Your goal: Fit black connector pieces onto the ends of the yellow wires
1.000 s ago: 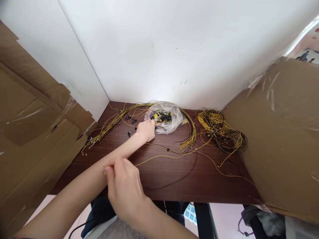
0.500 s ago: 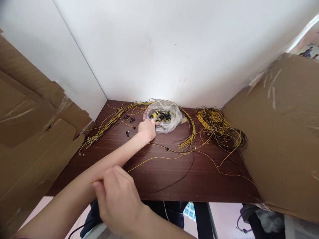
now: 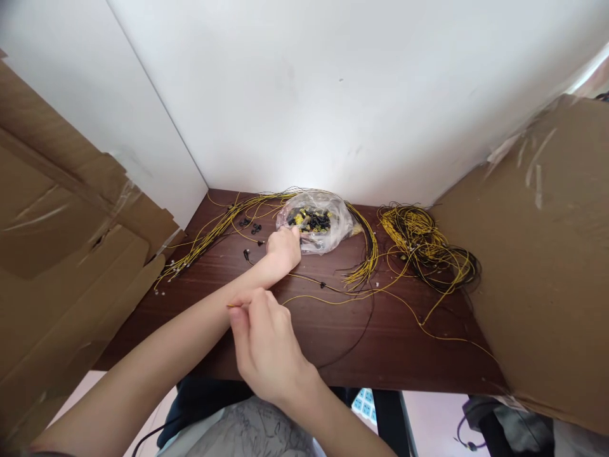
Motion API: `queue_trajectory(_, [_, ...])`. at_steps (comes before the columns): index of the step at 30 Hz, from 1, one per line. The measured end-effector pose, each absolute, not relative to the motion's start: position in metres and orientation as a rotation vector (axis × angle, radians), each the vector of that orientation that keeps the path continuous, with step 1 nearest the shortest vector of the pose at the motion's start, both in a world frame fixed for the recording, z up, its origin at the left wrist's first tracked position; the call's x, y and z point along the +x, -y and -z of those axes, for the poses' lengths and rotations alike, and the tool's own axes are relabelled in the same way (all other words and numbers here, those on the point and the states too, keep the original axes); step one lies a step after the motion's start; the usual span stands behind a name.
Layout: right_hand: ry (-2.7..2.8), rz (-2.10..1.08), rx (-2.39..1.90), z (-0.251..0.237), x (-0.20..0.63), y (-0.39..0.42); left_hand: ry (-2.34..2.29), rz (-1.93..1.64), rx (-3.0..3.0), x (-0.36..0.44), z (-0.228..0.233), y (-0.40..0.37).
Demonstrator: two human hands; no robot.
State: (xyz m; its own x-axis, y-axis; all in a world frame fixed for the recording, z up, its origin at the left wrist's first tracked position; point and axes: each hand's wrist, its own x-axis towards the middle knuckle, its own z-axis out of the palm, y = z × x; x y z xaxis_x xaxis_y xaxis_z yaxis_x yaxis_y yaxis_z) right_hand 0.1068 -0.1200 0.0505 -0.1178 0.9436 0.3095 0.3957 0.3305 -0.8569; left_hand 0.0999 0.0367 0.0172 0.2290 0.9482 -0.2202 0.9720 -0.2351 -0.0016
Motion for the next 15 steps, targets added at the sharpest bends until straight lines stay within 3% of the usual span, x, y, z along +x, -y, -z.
queue_trajectory(7, [1.865, -0.663, -1.175, -0.064, 0.094, 0.123, -1.832, 0.247, 2.371, 0.098, -0.017, -0.037])
queue_trajectory(15, [1.795, -0.979, -1.046, -0.062, 0.103, 0.126, -1.815, 0.212, 2.393, 0.096, -0.016, -0.036])
